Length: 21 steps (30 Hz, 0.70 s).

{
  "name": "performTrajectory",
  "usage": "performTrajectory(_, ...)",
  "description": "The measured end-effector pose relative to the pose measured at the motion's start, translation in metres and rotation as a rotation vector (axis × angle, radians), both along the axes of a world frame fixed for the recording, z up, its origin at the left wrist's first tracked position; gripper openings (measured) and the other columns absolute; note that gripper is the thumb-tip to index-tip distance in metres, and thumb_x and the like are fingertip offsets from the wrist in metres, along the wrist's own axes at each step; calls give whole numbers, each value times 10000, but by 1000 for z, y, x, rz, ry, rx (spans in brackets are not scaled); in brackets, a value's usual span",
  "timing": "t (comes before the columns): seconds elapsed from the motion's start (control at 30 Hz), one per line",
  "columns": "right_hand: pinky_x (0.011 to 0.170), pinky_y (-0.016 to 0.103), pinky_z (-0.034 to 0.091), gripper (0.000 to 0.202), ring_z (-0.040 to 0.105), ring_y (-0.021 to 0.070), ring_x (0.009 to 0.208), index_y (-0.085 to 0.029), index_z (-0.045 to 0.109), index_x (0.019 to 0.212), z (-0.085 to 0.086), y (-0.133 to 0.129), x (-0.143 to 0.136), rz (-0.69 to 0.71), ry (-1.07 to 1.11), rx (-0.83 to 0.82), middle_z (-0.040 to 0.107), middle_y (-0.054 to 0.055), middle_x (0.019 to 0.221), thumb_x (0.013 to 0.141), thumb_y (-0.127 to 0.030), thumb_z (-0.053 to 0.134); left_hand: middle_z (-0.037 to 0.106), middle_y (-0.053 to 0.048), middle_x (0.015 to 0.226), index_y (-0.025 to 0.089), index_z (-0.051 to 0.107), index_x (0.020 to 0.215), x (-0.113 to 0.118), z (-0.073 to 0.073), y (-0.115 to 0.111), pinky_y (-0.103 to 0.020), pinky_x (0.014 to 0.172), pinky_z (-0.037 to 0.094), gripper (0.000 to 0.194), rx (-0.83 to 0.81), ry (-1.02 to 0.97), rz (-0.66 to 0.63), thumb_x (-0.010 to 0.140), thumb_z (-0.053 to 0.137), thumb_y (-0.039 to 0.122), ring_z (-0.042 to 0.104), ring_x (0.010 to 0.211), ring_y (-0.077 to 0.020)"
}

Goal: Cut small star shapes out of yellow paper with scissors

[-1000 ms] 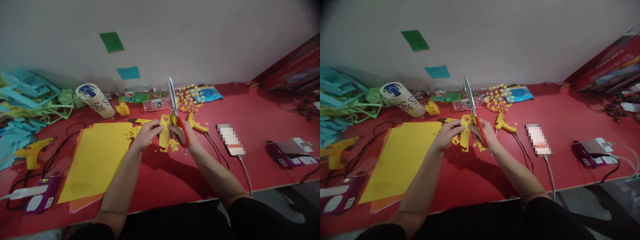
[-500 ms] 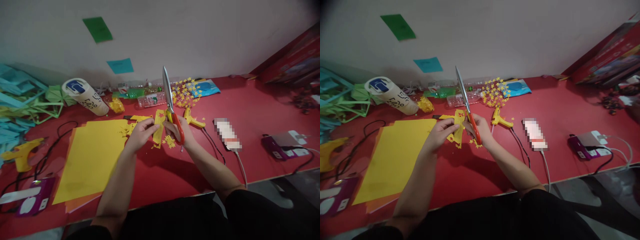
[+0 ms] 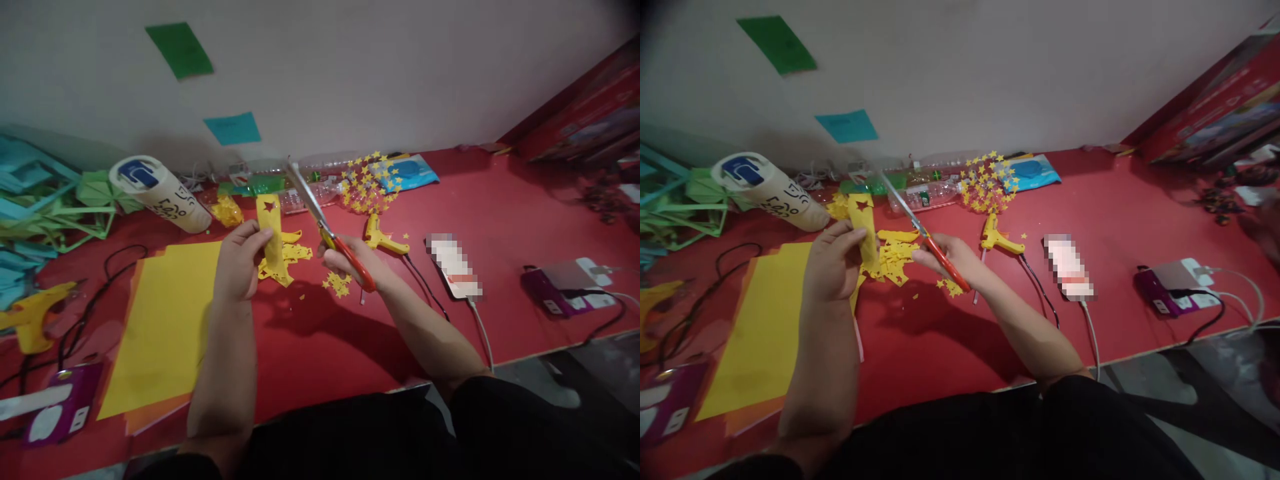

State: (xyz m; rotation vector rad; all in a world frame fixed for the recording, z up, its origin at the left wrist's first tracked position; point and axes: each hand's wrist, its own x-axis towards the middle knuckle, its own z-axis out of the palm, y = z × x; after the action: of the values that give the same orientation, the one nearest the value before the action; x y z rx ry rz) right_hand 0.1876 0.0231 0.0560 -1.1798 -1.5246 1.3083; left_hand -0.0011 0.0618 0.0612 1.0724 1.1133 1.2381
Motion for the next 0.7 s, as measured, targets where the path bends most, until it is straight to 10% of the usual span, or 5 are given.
performTrajectory(0.7, 496, 268, 316, 461, 370, 93, 495, -226, 363, 609, 15, -12, 10, 262, -347, -4, 388, -42, 536, 843, -608, 471, 543, 35, 595, 166, 593, 636, -3, 4, -5, -175, 502, 385, 96, 175, 25, 88, 705, 628, 223, 460, 541, -52)
